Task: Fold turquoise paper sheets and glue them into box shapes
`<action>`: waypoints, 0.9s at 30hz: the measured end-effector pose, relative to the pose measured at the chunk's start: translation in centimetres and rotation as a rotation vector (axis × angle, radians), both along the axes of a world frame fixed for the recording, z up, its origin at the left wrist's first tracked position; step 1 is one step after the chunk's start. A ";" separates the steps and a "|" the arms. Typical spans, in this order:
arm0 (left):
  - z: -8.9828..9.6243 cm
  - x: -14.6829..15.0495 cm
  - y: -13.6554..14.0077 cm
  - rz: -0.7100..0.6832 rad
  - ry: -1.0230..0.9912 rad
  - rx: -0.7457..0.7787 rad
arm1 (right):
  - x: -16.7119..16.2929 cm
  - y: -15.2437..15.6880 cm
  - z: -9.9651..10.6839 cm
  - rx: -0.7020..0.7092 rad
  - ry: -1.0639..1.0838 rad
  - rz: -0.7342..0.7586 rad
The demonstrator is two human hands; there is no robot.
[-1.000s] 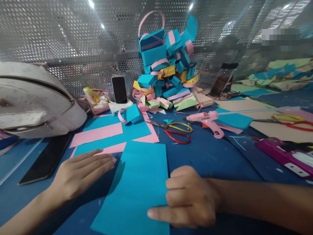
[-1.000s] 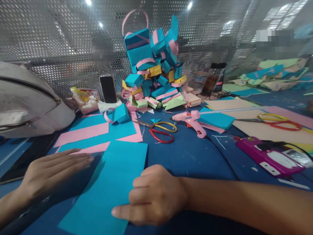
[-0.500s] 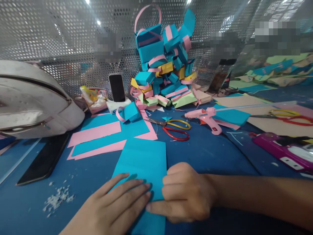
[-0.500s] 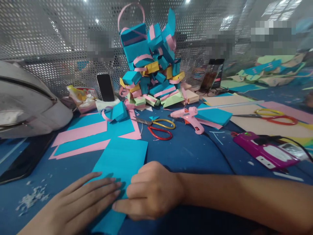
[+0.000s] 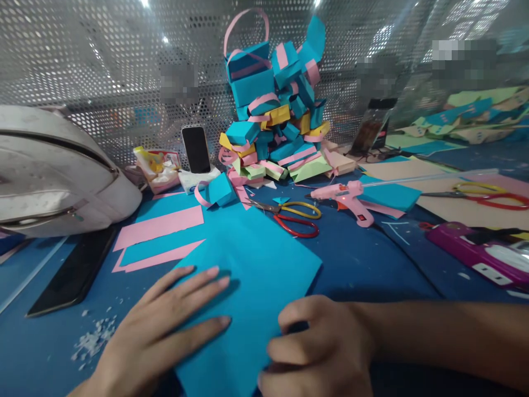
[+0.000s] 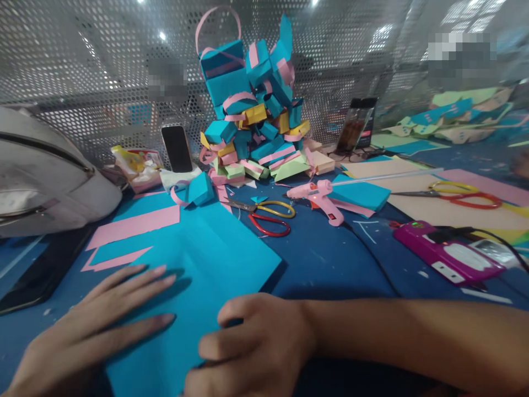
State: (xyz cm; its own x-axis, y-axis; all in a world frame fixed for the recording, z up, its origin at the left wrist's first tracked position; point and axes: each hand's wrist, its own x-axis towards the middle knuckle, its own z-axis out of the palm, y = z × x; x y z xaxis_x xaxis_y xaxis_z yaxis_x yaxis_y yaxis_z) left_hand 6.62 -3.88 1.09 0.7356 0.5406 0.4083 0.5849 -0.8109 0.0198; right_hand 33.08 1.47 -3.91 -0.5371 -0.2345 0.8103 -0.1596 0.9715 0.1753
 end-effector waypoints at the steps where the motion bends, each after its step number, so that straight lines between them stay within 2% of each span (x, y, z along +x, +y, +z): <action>1: -0.5 -0.2 0.5 0.027 -0.019 -0.065 | 0.0 0.1 0.2 0.003 -0.028 -0.017; 5: -3.4 -0.3 1.6 0.056 -0.021 -0.285 | -0.3 0.3 0.7 0.004 -0.221 -0.121; 8: -4.5 -0.2 1.8 0.049 0.033 -0.193 | -0.5 0.4 0.4 -0.050 -0.345 -0.190; 11: -3.8 -0.4 1.7 0.099 0.043 -0.092 | -0.6 0.6 0.0 -0.094 -0.421 -0.204; 13: -2.8 -0.3 1.3 0.079 0.026 -0.060 | -0.5 0.7 -0.1 -0.112 -0.457 -0.199; 17: -1.1 1.1 -0.2 0.017 -0.008 -0.073 | -0.4 0.7 -0.1 -0.123 -0.460 -0.217; 22: 0.0 2.9 -1.5 0.074 0.002 -0.052 | -0.6 0.5 0.0 -0.128 -0.444 -0.234; 27: 0.2 3.3 -1.3 -0.070 0.116 0.061 | -0.7 0.5 -0.2 -0.130 -0.441 -0.222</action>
